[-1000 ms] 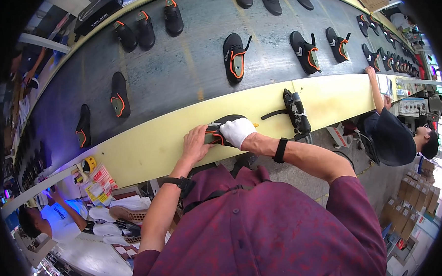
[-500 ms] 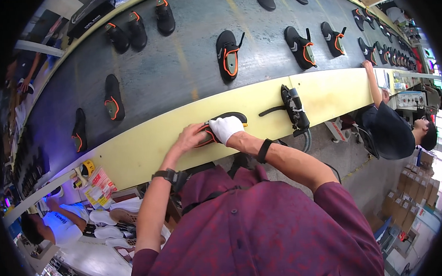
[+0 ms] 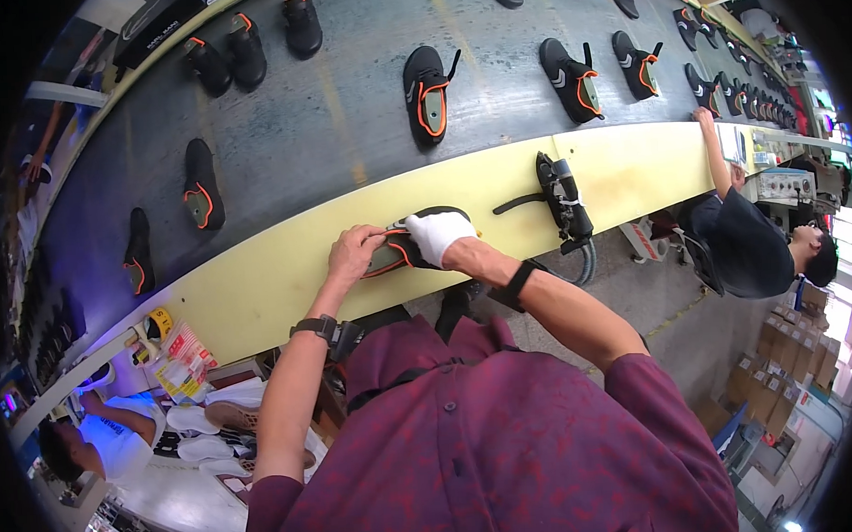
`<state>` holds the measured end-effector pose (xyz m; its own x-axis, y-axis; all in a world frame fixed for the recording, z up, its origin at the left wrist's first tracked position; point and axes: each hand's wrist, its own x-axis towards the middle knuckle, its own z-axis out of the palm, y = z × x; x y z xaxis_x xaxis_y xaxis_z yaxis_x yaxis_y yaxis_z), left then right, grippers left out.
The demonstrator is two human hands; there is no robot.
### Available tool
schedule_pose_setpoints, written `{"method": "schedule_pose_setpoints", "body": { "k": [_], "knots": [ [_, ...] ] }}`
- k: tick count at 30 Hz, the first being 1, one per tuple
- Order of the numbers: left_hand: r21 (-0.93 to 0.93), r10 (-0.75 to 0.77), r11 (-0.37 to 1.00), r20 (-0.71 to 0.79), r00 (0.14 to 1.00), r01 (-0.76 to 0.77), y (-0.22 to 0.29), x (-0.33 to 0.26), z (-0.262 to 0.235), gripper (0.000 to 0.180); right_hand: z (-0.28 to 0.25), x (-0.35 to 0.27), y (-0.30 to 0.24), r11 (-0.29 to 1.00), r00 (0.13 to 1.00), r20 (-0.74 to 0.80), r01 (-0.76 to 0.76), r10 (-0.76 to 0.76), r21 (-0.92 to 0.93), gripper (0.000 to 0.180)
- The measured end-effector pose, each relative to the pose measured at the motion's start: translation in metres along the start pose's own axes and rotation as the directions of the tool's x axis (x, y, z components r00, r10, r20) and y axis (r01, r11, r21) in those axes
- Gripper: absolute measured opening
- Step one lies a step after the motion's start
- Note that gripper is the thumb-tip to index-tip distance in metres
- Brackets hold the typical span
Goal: Trim excess material and inspect shoes on a factory assembly line.
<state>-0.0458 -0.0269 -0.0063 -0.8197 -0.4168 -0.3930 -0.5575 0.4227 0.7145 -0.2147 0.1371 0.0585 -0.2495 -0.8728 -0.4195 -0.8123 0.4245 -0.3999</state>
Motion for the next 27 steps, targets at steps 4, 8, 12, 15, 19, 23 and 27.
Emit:
{"method": "schedule_pose_setpoints", "body": {
  "k": [4, 8, 12, 15, 19, 23, 27],
  "knots": [
    [0.004, 0.017, 1.000, -0.076, 0.997, -0.016, -0.004, -0.003, 0.002, 0.029, 0.014, -0.025, 0.011, 0.979, 0.995, -0.089, -0.025, 0.044, 0.204, 0.030],
    [0.013, 0.040, 0.999, -0.082, 0.996, -0.039, -0.004, -0.005, 0.005, 0.029, 0.050, -0.034, 0.007, 0.930, 0.957, -0.291, 0.111, -0.004, 0.351, 0.041],
    [-0.065, 0.145, 0.985, -0.178, 0.973, -0.159, -0.016, -0.006, 0.014, 0.025, 0.050, -0.017, 0.003, 0.949, 0.956, -0.283, 0.154, -0.073, 0.276, 0.036],
    [-0.119, 0.219, 0.959, -0.266, 0.939, -0.257, -0.021, -0.002, 0.015, 0.021, 0.043, -0.011, -0.002, 0.952, 0.969, -0.230, 0.153, -0.091, 0.266, 0.034],
    [-0.098, 0.236, 0.953, -0.346, 0.908, -0.285, -0.020, -0.002, 0.017, 0.023, 0.050, -0.017, -0.009, 0.953, 0.950, -0.309, 0.140, -0.052, 0.270, 0.035],
    [-0.112, 0.186, 0.966, -0.332, 0.925, -0.235, -0.024, -0.002, 0.016, 0.026, 0.042, -0.015, -0.015, 0.934, 0.929, -0.360, 0.200, -0.084, 0.296, 0.034],
    [-0.136, 0.152, 0.968, -0.356, 0.922, -0.212, -0.027, -0.008, 0.017, 0.028, 0.015, -0.007, -0.015, 0.954, 0.958, -0.073, 0.285, -0.279, 0.095, 0.034]
  ]
}}
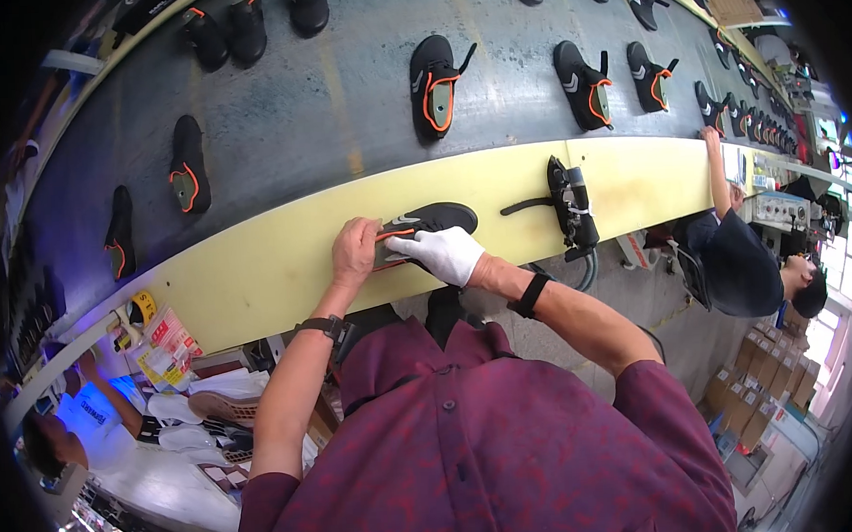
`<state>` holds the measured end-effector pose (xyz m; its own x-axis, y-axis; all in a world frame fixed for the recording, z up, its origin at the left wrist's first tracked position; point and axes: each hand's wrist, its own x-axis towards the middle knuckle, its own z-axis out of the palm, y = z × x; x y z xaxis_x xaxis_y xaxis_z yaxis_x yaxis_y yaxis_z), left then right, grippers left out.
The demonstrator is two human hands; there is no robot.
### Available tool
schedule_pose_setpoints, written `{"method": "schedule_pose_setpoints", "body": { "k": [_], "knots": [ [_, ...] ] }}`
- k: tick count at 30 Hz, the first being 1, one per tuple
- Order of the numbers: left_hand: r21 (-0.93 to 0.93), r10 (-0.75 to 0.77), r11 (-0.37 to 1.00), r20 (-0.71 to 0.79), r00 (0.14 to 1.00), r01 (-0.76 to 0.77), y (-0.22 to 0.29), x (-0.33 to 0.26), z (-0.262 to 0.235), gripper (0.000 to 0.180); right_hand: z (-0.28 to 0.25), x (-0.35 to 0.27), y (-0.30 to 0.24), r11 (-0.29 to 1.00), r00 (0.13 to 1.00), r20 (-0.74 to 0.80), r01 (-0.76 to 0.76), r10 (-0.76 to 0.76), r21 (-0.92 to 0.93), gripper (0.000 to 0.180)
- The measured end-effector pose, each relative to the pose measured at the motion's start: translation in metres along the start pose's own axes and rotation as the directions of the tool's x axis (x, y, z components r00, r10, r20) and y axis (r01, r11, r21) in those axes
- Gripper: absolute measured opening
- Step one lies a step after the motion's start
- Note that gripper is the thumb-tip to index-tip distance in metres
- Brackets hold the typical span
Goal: Trim excess material and inspect shoes on a factory assembly line.
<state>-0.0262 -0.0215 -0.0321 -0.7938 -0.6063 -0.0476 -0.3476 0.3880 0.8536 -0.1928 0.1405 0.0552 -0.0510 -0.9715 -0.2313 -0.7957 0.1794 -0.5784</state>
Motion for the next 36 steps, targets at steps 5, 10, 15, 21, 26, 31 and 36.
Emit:
{"method": "schedule_pose_setpoints", "body": {
  "k": [5, 10, 15, 21, 26, 31, 36],
  "knots": [
    [0.121, 0.146, 0.984, -0.129, 0.981, -0.131, 0.015, -0.006, -0.014, 0.027, -0.005, 0.018, 0.021, 0.975, 0.977, 0.046, 0.201, -0.206, 0.096, 0.035],
    [-0.112, -0.353, 0.934, -0.163, 0.921, 0.338, 0.048, -0.085, -0.023, 0.044, -0.024, 0.032, 0.025, 0.979, 0.963, 0.182, 0.191, -0.201, 0.073, 0.030],
    [-0.428, -0.396, 0.668, 0.488, 0.778, 0.608, 0.042, -0.105, 0.059, 0.065, -0.032, 0.046, 0.016, 0.887, 0.876, 0.227, 0.454, -0.426, -0.083, 0.031],
    [-0.585, -0.400, 0.487, 0.511, 0.761, 0.649, 0.062, -0.080, 0.078, 0.058, -0.036, 0.049, 0.013, 0.857, 0.813, 0.422, 0.495, -0.401, -0.141, 0.030],
    [-0.224, -0.305, 0.914, 0.171, 0.937, 0.338, 0.029, -0.090, 0.111, 0.026, -0.033, 0.061, 0.006, 0.859, 0.788, 0.500, 0.488, -0.360, -0.151, 0.031],
    [0.226, 0.059, 0.970, 0.126, 0.990, -0.086, 0.023, -0.100, 0.102, 0.010, -0.039, 0.060, 0.002, 0.914, 0.808, 0.534, 0.378, -0.248, -0.148, 0.031],
    [0.269, 0.087, 0.953, 0.208, 0.974, -0.143, 0.026, -0.098, 0.097, 0.008, -0.045, 0.058, -0.005, 0.908, 0.818, 0.503, 0.395, -0.279, -0.139, 0.028]
  ]
}}
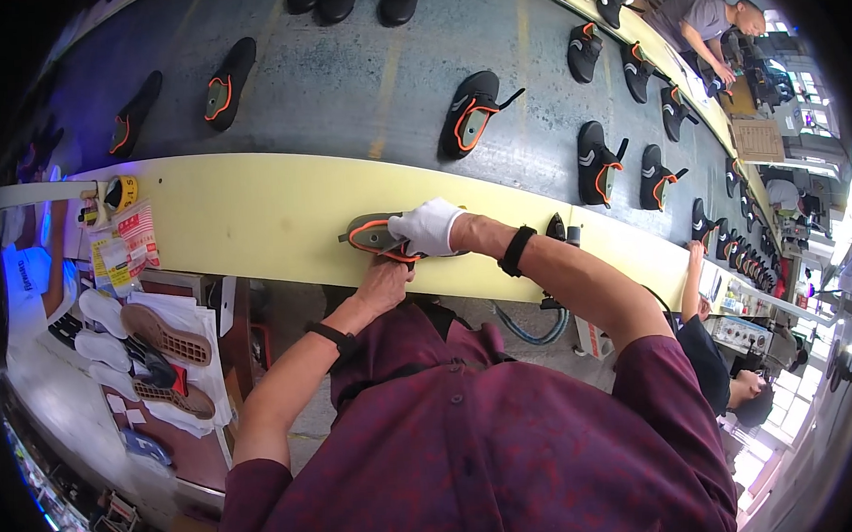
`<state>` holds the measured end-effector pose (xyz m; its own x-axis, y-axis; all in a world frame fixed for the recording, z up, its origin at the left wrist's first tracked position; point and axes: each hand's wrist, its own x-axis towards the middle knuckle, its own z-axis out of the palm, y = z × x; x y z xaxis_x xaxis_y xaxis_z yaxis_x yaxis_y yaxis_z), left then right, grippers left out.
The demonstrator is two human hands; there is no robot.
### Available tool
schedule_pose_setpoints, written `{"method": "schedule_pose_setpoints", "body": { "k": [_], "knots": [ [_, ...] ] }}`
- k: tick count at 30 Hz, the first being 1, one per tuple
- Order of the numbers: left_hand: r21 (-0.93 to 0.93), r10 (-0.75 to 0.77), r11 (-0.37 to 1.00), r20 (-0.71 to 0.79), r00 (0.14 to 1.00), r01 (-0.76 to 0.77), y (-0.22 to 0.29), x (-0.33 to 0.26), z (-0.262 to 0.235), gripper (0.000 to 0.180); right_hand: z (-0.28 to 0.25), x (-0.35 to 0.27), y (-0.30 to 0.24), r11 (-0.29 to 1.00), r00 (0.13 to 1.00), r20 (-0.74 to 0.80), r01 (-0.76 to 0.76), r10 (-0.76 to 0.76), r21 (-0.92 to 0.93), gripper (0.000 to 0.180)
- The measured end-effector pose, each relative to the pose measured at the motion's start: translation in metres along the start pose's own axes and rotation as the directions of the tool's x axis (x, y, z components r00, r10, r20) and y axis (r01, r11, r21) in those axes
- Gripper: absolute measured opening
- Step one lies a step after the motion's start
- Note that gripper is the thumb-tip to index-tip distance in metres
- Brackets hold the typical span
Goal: Trim excess material and inspect shoes on a factory assembly line.
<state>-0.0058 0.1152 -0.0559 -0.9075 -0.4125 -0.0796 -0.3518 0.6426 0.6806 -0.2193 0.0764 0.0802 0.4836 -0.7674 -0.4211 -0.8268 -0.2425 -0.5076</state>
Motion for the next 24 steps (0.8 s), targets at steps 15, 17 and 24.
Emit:
{"method": "schedule_pose_setpoints", "body": {
  "k": [15, 17, 24],
  "knots": [
    [-0.019, -0.045, 0.999, -0.373, 0.927, 0.040, 0.004, 0.013, 0.026, 0.021, 0.037, 0.001, -0.019, 0.978, 0.956, -0.286, -0.120, 0.067, -0.172, 0.024],
    [-0.106, -0.101, 0.990, -0.048, 0.994, 0.096, 0.018, 0.011, -0.007, 0.028, 0.033, -0.003, -0.013, 0.982, 0.966, -0.244, -0.122, 0.084, -0.147, 0.020],
    [0.116, -0.140, 0.977, -0.282, 0.949, 0.179, 0.015, -0.021, -0.129, 0.033, 0.022, -0.013, -0.013, 0.984, 0.964, -0.222, -0.166, 0.149, -0.062, 0.017]
  ]
}}
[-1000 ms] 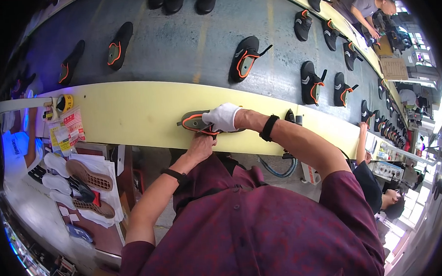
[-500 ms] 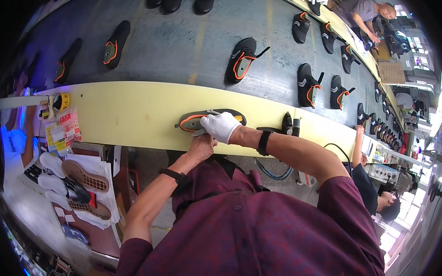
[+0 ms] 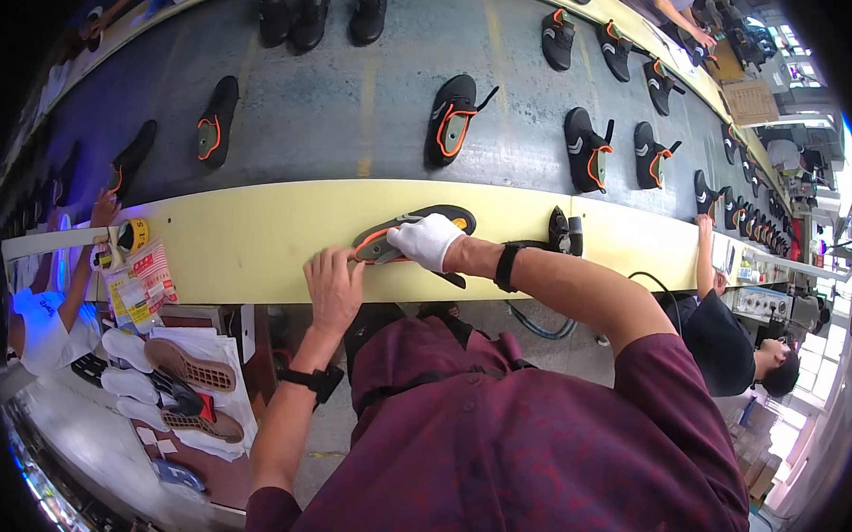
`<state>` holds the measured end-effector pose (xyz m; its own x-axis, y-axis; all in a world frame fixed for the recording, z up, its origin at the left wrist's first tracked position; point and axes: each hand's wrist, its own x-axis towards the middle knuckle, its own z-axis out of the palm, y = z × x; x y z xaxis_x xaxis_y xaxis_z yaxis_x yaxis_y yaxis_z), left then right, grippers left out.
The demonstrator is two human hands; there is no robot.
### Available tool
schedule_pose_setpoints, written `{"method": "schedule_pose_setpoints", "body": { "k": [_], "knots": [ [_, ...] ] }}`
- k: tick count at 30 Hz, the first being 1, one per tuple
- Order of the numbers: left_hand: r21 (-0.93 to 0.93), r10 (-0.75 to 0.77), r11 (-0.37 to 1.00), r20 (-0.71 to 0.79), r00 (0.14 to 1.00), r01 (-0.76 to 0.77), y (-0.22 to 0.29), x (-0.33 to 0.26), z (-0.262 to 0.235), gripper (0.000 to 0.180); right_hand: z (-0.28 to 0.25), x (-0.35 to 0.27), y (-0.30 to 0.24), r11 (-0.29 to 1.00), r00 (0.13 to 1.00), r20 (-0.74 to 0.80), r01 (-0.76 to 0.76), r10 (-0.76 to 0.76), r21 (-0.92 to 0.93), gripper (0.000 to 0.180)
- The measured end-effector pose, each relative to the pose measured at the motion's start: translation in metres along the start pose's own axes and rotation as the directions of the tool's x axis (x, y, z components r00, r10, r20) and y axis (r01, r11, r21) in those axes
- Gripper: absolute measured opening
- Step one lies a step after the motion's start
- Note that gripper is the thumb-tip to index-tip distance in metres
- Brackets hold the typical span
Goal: Trim excess material and inspect shoes on a factory assembly line.
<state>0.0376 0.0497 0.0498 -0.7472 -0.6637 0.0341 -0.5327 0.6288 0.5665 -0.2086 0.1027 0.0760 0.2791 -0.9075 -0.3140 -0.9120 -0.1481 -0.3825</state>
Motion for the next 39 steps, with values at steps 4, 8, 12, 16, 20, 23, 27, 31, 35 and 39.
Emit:
{"method": "schedule_pose_setpoints", "body": {
  "k": [4, 8, 12, 16, 20, 23, 27, 31, 35, 39],
  "knots": [
    [-0.263, 0.167, 0.946, -0.108, 0.980, -0.190, -0.019, 0.032, 0.023, 0.061, 0.006, 0.004, -0.001, 0.998, 0.997, -0.053, 0.049, -0.047, 0.041, 0.021],
    [-0.271, 0.190, 0.940, -0.085, 0.978, -0.207, -0.013, 0.044, 0.036, 0.068, 0.023, -0.001, 0.009, 0.999, 0.992, -0.127, 0.024, -0.021, 0.024, 0.027],
    [-0.208, 0.227, 0.948, -0.083, 0.970, -0.239, -0.011, 0.046, 0.039, 0.066, 0.013, -0.004, 0.006, 0.995, 0.994, -0.107, -0.004, 0.015, 0.097, 0.026],
    [-0.181, 0.201, 0.957, -0.149, 0.968, -0.227, -0.012, 0.048, 0.049, 0.061, 0.007, -0.001, 0.004, 0.987, 0.997, -0.016, -0.068, 0.071, 0.143, 0.024],
    [-0.143, 0.237, 0.954, -0.181, 0.955, -0.264, -0.015, 0.048, 0.053, 0.059, -0.009, -0.027, 0.012, 0.945, 0.989, -0.135, -0.018, 0.065, 0.326, 0.021],
    [-0.149, 0.255, 0.946, -0.201, 0.946, -0.286, -0.014, 0.049, 0.051, 0.058, 0.001, -0.056, 0.045, 0.905, 0.923, -0.006, -0.376, 0.385, 0.198, 0.022],
    [-0.159, 0.246, 0.948, -0.188, 0.951, -0.276, -0.018, 0.049, 0.053, 0.060, -0.008, -0.072, 0.059, 0.859, 0.867, 0.205, -0.487, 0.454, 0.160, 0.020],
    [-0.158, 0.240, 0.950, -0.184, 0.953, -0.270, -0.015, 0.050, 0.052, 0.060, -0.033, -0.056, 0.027, 0.873, 0.898, 0.198, -0.431, 0.392, 0.227, 0.015],
    [-0.158, 0.240, 0.951, -0.173, 0.955, -0.268, -0.015, 0.050, 0.053, 0.062, -0.026, -0.041, 0.019, 0.968, 0.964, 0.120, -0.243, 0.236, 0.057, 0.012],
    [-0.156, 0.227, 0.953, -0.196, 0.954, -0.259, -0.018, 0.049, 0.056, 0.061, -0.045, -0.023, 0.009, 0.997, 1.000, -0.006, -0.030, 0.030, 0.075, 0.016]
  ]
}}
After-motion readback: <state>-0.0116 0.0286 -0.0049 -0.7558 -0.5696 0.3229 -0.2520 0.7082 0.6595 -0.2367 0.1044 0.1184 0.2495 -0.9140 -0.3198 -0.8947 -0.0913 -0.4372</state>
